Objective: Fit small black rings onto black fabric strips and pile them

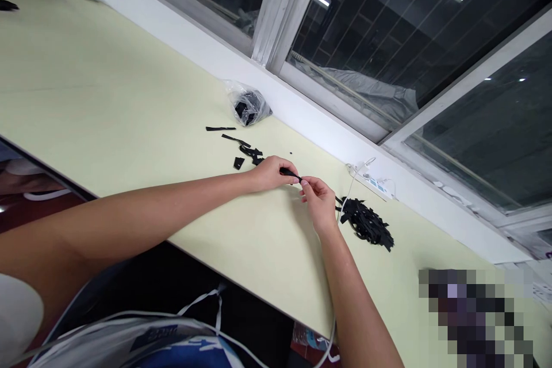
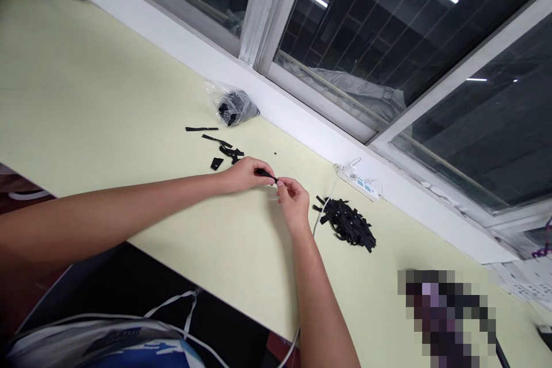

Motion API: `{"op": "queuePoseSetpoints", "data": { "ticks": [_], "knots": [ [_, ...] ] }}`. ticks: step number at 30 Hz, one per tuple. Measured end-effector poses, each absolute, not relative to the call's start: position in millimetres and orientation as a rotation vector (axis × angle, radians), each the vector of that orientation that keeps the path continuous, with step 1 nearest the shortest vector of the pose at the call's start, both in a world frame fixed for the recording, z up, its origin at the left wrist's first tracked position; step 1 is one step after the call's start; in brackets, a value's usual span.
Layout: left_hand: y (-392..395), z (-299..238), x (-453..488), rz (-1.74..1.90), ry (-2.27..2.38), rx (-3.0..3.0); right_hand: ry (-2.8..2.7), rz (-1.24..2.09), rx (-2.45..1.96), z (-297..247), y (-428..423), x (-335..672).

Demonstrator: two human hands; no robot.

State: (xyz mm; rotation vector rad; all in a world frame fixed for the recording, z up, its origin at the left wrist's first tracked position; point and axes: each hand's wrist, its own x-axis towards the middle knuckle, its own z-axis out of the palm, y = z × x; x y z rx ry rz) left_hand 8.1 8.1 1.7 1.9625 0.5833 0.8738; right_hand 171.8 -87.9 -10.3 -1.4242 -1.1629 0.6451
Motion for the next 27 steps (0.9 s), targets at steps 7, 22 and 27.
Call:
{"op": "queuePoseSetpoints", "data": {
  "ticks": [7, 22, 27],
  "knots": [
    [7.3, 2.8, 9.1, 0.934, 0.639, 1.944, -1.191, 0.65, -1.426, -10.5, -86.5, 170.6],
    [8.6, -0.5, 12.4, 1.061, 0.62, 1.988, -1.176, 0.669, -1.401, -11.0, -85.6, 171.3],
    [9.4, -2.5, 12.9, 1.044, 0.63, 1.948, -1.199, 0.663, -1.419, -11.9, -85.1, 171.2]
  ]
}}
